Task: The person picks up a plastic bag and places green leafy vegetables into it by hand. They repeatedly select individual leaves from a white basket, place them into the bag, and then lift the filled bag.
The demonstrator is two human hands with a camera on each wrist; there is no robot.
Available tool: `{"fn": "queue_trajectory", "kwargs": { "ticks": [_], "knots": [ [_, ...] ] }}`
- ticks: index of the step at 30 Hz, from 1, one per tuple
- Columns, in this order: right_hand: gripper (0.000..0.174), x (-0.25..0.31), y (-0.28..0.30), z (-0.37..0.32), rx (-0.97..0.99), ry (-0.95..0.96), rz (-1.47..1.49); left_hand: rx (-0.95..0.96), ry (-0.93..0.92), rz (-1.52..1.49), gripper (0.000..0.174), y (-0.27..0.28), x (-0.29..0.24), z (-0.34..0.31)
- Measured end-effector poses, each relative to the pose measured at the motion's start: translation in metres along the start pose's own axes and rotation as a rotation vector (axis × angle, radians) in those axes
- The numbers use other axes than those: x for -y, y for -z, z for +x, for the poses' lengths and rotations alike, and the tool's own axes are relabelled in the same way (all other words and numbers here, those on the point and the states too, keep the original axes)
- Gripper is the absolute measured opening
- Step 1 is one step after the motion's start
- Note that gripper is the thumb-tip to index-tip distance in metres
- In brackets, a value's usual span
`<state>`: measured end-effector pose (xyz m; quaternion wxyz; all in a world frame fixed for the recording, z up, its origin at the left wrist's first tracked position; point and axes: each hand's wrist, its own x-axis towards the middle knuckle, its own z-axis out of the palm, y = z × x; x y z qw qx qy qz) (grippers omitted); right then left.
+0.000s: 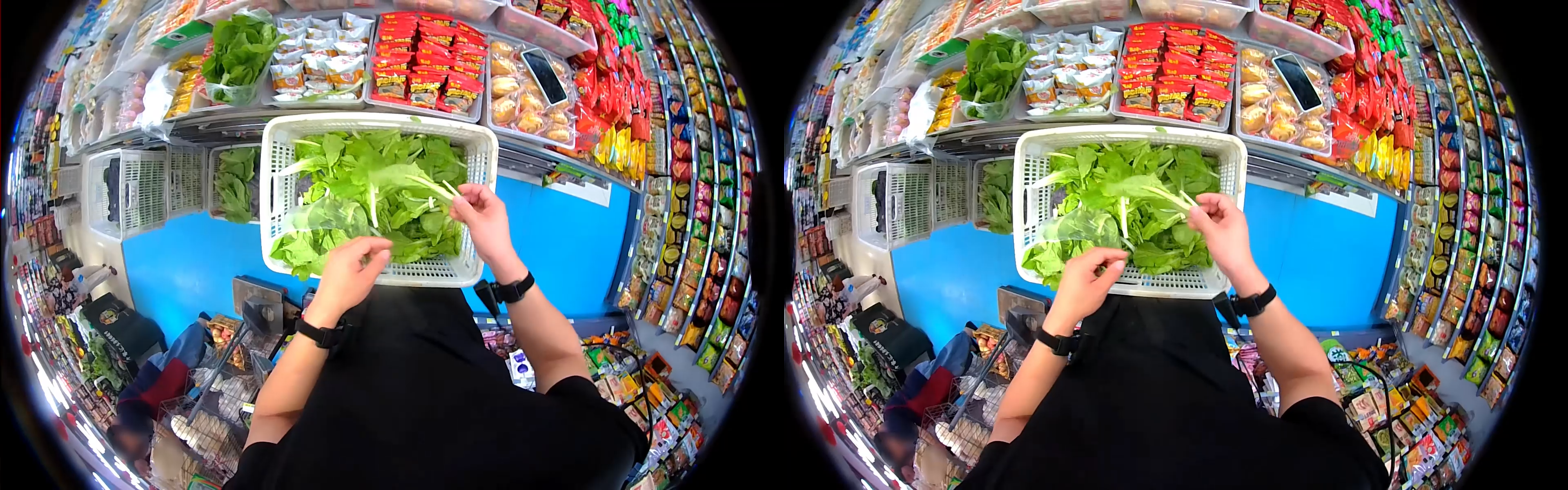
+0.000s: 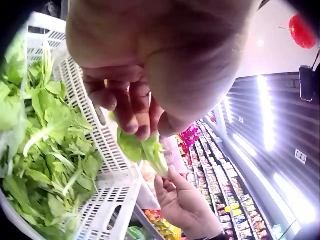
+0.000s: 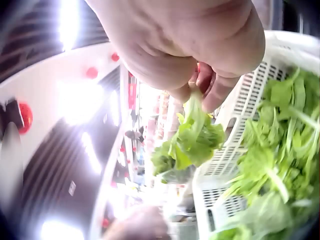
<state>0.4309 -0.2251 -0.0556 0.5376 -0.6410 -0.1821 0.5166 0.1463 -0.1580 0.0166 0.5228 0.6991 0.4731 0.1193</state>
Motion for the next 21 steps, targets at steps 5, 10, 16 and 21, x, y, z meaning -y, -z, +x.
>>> {"fn": "queue_trajectory", "kwargs": {
  "ticks": [5, 10, 16, 21],
  "knots": [
    [0.022, 0.001, -0.034, -0.040, 0.168, -0.215, 0.572, 0.041, 0.078, -0.206, 0.032, -0.027, -0.018, 0.019],
    [0.023, 0.002, -0.056, -0.060, 0.330, -0.283, 0.672, 0.032, 0.071, -0.559, 0.028, -0.035, -0.020, 0.020],
    [0.019, 0.013, -0.058, -0.060, 0.350, -0.200, 0.215, -0.073, 0.094, -0.750, 0.017, -0.034, -0.023, 0.018],
    [0.020, 0.025, -0.061, -0.059, 0.352, -0.060, 0.270, -0.154, 0.040, -0.541, 0.021, -0.033, -0.029, 0.015]
  ]
}}
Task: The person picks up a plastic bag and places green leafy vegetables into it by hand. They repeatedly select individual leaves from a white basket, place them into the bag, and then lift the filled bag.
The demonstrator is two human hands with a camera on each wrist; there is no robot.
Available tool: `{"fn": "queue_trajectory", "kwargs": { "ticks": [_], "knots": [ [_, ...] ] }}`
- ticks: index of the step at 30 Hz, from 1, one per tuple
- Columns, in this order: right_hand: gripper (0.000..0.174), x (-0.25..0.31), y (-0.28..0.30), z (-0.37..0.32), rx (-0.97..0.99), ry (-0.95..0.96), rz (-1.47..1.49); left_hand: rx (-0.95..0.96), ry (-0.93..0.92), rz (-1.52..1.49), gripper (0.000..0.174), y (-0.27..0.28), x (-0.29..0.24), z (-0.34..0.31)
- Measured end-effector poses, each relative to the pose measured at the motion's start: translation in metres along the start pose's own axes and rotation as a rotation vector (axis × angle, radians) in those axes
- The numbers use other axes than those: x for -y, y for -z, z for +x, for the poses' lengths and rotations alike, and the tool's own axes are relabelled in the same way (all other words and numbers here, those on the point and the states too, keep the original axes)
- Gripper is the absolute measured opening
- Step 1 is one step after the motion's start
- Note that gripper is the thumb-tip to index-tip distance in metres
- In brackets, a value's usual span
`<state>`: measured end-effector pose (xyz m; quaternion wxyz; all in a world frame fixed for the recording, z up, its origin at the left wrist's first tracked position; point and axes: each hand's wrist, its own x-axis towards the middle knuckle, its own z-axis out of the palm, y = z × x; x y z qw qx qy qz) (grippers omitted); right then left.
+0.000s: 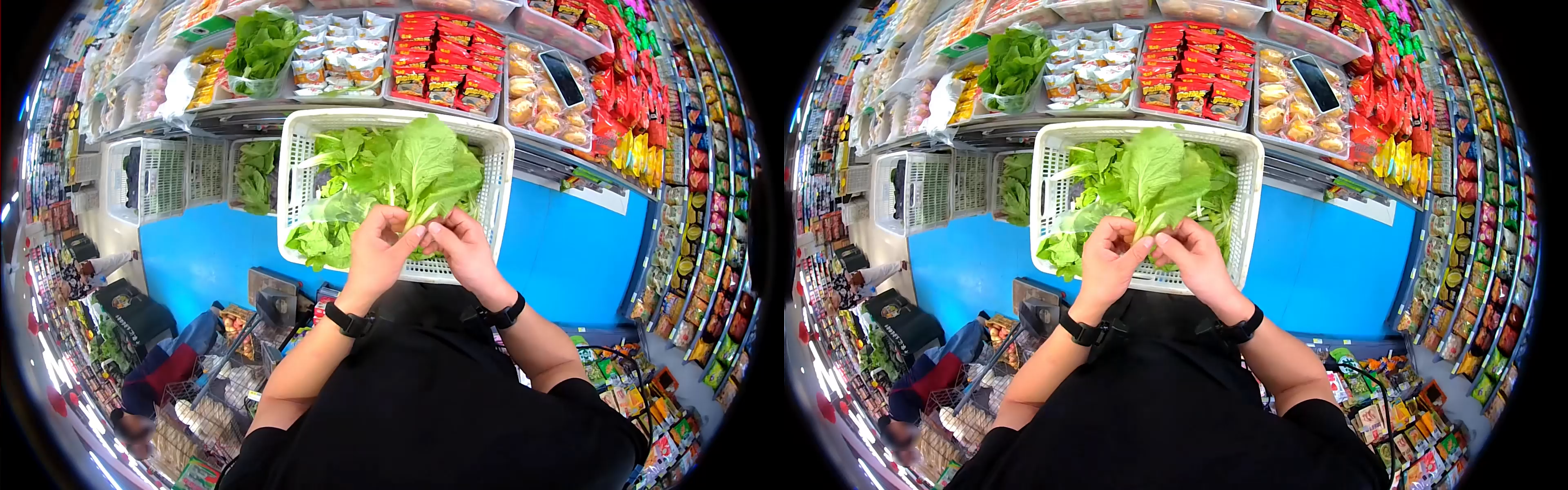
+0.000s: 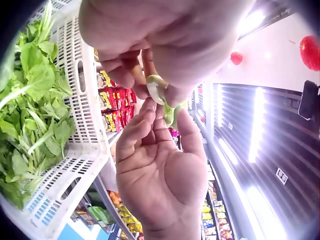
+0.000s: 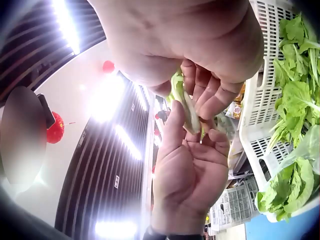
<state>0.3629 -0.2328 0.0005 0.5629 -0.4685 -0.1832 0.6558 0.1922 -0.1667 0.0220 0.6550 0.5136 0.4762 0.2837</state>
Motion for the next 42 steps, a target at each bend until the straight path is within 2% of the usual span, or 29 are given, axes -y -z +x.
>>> {"fn": "queue_trajectory", "kwargs": {
  "ticks": [1, 4, 5, 7, 11, 13, 16, 34, 37, 42],
  "knots": [
    [0.020, 0.002, -0.001, 0.000, -0.005, 0.001, -0.001, -0.031, -0.035, 0.109, 0.023, 0.000, -0.002, 0.000],
    [0.019, 0.004, 0.000, 0.002, 0.004, 0.057, -0.093, -0.044, -0.043, 0.157, 0.025, 0.002, -0.004, -0.002],
    [0.019, 0.002, 0.003, 0.003, -0.001, 0.043, -0.073, -0.044, -0.044, 0.158, 0.025, 0.003, -0.006, -0.003],
    [0.018, 0.001, 0.007, 0.006, -0.008, 0.031, -0.052, -0.005, -0.172, 0.189, 0.025, 0.005, -0.010, -0.005],
    [0.018, 0.005, 0.010, 0.008, -0.007, 0.025, -0.019, -0.014, -0.147, 0.190, 0.027, 0.006, -0.011, -0.007],
    [0.018, 0.009, 0.006, 0.008, -0.010, 0.021, -0.001, -0.031, -0.252, 0.286, 0.027, 0.007, -0.014, -0.007],
    [0.018, 0.014, 0.001, 0.006, 0.045, 0.028, 0.041, -0.034, -0.293, 0.324, 0.027, 0.007, -0.019, -0.006],
    [0.026, 0.019, -0.003, 0.003, 0.059, 0.093, -0.063, -0.054, -0.208, 0.317, 0.023, 0.004, -0.020, -0.011],
    [0.027, 0.018, -0.001, 0.003, 0.026, 0.059, -0.067, -0.080, -0.314, 0.339, 0.024, 0.003, -0.015, -0.008],
    [0.025, 0.019, -0.004, 0.003, 0.016, 0.087, -0.022, -0.057, -0.254, 0.303, 0.027, 0.005, -0.015, -0.009]
  ]
}}
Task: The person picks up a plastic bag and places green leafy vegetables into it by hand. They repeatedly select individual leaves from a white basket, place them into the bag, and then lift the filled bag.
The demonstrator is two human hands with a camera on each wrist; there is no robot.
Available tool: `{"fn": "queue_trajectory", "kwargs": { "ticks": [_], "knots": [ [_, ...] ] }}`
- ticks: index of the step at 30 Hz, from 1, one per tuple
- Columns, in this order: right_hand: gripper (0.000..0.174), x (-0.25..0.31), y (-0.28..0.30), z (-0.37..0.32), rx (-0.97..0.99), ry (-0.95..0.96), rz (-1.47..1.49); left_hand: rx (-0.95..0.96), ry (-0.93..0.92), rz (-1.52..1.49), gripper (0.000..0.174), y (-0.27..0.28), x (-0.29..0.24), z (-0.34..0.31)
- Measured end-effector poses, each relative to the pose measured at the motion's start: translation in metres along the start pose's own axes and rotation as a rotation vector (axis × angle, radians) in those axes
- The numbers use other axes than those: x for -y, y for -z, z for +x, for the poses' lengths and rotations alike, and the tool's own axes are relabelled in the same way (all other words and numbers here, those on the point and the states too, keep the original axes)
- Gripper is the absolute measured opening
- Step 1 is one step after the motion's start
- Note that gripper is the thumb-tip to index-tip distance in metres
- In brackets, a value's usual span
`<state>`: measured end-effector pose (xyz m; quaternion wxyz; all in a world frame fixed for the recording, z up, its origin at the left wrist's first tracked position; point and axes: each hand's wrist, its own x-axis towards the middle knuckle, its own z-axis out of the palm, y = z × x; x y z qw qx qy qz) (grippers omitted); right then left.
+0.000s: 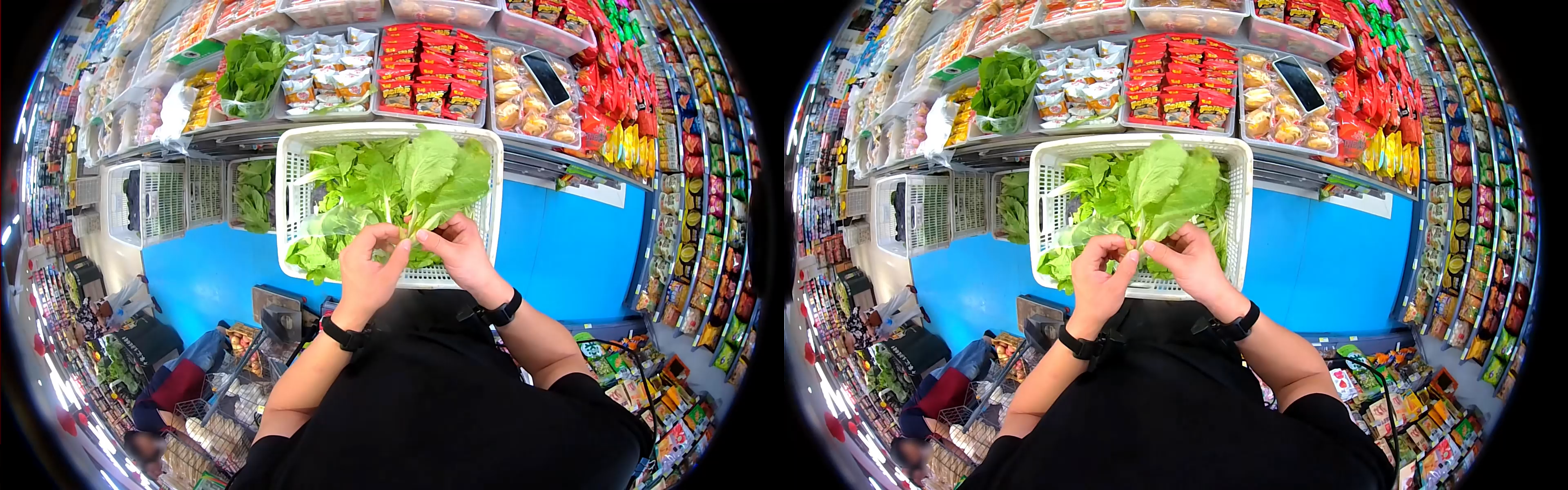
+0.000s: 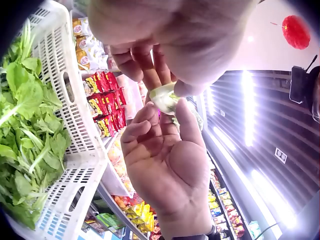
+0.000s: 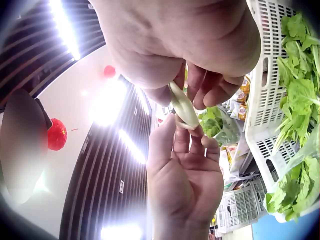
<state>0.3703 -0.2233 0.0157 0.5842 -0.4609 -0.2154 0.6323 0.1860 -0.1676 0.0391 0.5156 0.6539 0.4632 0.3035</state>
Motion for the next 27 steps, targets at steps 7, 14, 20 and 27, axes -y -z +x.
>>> {"fn": "queue_trajectory", "kwargs": {
  "ticks": [7, 14, 20, 27],
  "knots": [
    [0.023, -0.012, 0.006, 0.001, -0.045, -0.027, -0.014, 0.084, 0.093, -0.020, 0.023, -0.006, -0.013, 0.010],
    [0.022, -0.006, 0.004, -0.002, -0.050, -0.019, 0.115, 0.074, 0.255, -0.251, 0.026, -0.013, 0.003, 0.005],
    [0.018, -0.005, 0.006, -0.003, -0.016, 0.009, 0.061, -0.045, 0.180, -0.374, 0.024, -0.009, -0.007, 0.005],
    [0.021, 0.005, -0.017, -0.009, -0.146, 0.250, -0.447, 0.063, 0.145, -0.125, 0.020, -0.001, -0.004, -0.002]
  ]
}}
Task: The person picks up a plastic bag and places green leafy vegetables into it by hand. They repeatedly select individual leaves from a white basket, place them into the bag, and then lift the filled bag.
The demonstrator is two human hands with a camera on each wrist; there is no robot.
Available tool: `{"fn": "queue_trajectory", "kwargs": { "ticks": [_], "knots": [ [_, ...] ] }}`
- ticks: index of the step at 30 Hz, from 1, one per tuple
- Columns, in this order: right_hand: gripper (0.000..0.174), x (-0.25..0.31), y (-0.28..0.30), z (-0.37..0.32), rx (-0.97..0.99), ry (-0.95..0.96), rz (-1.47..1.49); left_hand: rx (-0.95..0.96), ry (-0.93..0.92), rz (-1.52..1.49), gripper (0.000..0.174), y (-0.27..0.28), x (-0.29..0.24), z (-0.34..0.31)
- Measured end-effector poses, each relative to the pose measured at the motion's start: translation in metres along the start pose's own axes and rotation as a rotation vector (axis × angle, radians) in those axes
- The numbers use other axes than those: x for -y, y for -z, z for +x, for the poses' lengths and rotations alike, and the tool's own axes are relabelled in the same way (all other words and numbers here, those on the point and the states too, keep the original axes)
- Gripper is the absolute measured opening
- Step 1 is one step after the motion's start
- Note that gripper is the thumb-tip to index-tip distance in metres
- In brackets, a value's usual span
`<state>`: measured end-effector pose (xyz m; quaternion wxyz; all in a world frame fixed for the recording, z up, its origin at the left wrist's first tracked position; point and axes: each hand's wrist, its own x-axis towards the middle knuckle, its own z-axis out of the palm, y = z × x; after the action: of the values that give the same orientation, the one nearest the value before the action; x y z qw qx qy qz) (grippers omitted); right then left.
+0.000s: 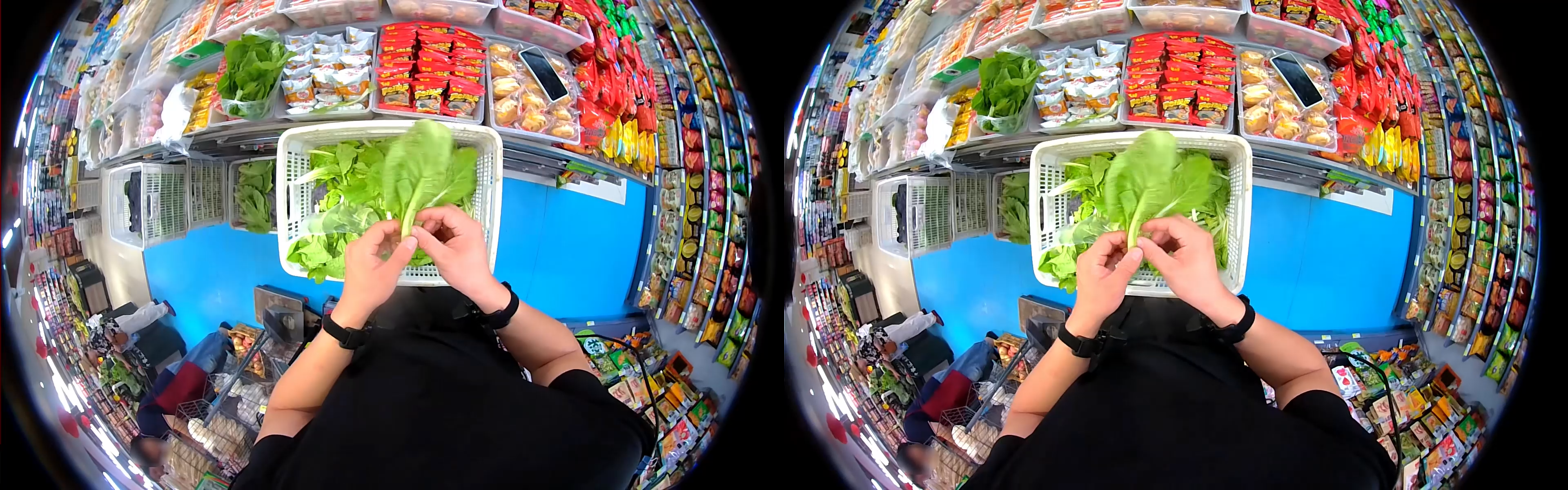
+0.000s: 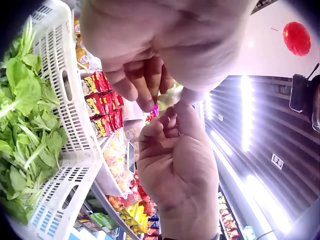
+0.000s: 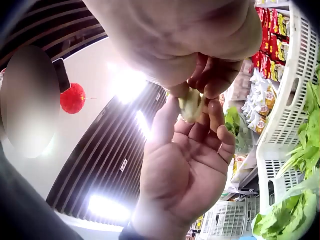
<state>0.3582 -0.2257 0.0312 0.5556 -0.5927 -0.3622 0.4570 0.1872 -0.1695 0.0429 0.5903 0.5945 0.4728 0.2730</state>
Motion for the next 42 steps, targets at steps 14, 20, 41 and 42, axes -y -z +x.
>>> {"fn": "queue_trajectory", "kwargs": {
  "ticks": [14, 20, 41, 42],
  "knots": [
    [0.019, 0.011, -0.006, -0.003, -0.018, -0.061, -0.151, 0.066, 0.093, -0.172, 0.029, 0.004, 0.011, -0.005],
    [0.014, 0.012, -0.010, -0.002, -0.003, -0.108, -0.071, -0.003, 0.048, -0.299, 0.025, -0.003, 0.017, -0.006],
    [0.013, 0.008, -0.011, 0.005, -0.082, -0.161, 0.153, 0.090, 0.036, -0.522, 0.024, -0.006, 0.023, -0.003],
    [0.011, 0.010, -0.011, 0.005, -0.093, -0.166, 0.174, 0.072, 0.026, -0.519, 0.023, -0.007, 0.020, -0.003]
  ]
}}
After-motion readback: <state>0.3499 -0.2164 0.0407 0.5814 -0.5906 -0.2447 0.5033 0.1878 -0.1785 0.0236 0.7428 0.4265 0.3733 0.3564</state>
